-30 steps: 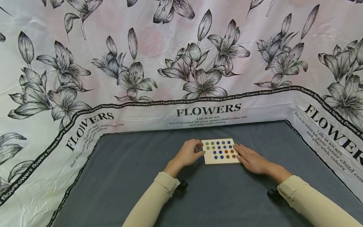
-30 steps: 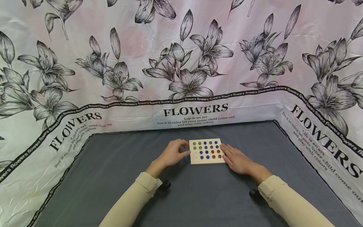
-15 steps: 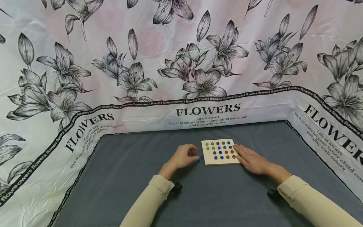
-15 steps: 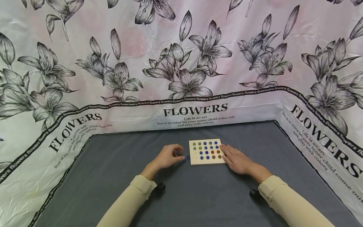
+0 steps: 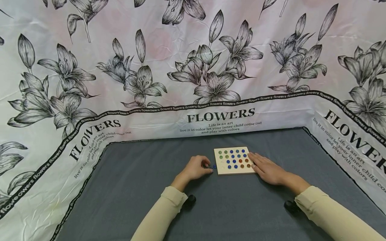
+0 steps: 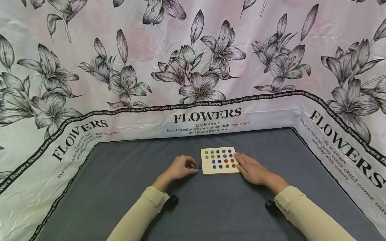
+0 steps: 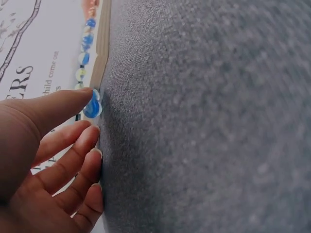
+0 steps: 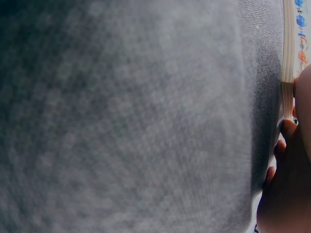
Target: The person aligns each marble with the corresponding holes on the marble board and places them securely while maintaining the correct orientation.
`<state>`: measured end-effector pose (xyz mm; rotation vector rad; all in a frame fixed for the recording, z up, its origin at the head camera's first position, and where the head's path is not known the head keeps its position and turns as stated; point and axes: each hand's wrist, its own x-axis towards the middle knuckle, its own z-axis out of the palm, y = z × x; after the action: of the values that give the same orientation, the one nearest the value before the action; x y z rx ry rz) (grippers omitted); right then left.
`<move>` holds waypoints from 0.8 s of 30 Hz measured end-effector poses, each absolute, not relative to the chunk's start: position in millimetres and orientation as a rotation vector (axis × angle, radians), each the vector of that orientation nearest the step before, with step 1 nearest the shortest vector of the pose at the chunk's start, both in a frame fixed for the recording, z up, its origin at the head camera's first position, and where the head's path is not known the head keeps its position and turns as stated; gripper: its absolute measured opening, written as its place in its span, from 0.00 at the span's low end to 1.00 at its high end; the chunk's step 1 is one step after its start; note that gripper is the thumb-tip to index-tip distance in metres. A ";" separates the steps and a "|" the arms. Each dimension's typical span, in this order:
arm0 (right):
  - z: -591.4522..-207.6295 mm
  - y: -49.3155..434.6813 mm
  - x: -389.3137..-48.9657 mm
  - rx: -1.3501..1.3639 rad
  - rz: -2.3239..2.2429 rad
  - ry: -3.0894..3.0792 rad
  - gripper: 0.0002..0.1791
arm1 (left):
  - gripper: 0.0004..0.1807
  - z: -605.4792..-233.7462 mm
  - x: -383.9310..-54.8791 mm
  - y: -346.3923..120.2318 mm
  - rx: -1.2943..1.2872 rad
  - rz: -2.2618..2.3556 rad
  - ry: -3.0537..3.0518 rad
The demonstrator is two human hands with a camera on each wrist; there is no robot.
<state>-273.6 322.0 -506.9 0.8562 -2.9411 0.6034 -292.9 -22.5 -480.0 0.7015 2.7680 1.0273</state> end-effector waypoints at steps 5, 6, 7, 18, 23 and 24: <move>-504.6 322.4 -274.5 0.863 0.611 -2.933 0.32 | 0.10 -479.8 -292.7 -18.2 0.657 1.011 2.770; -503.5 322.2 -274.1 0.864 0.614 -2.934 0.32 | 0.10 -480.1 -292.8 -17.6 0.648 1.010 2.770; -501.9 322.0 -273.7 0.870 0.622 -2.928 0.32 | 0.09 -480.6 -293.1 -17.0 0.638 1.009 2.773; -499.7 321.7 -271.8 0.871 0.608 -2.903 0.30 | 0.05 -481.5 -291.9 -15.2 0.631 1.006 2.786; -497.7 320.7 -272.4 0.871 0.641 -2.936 0.31 | 0.04 -480.9 -292.2 -16.9 0.651 1.031 2.778; -498.0 321.0 -272.9 0.872 0.640 -2.936 0.31 | 0.04 -480.5 -292.5 -17.3 0.653 1.041 2.776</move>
<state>-272.9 321.0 -498.0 0.8717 -2.9361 0.6400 -292.5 -17.3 -480.5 0.6531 2.7756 1.0410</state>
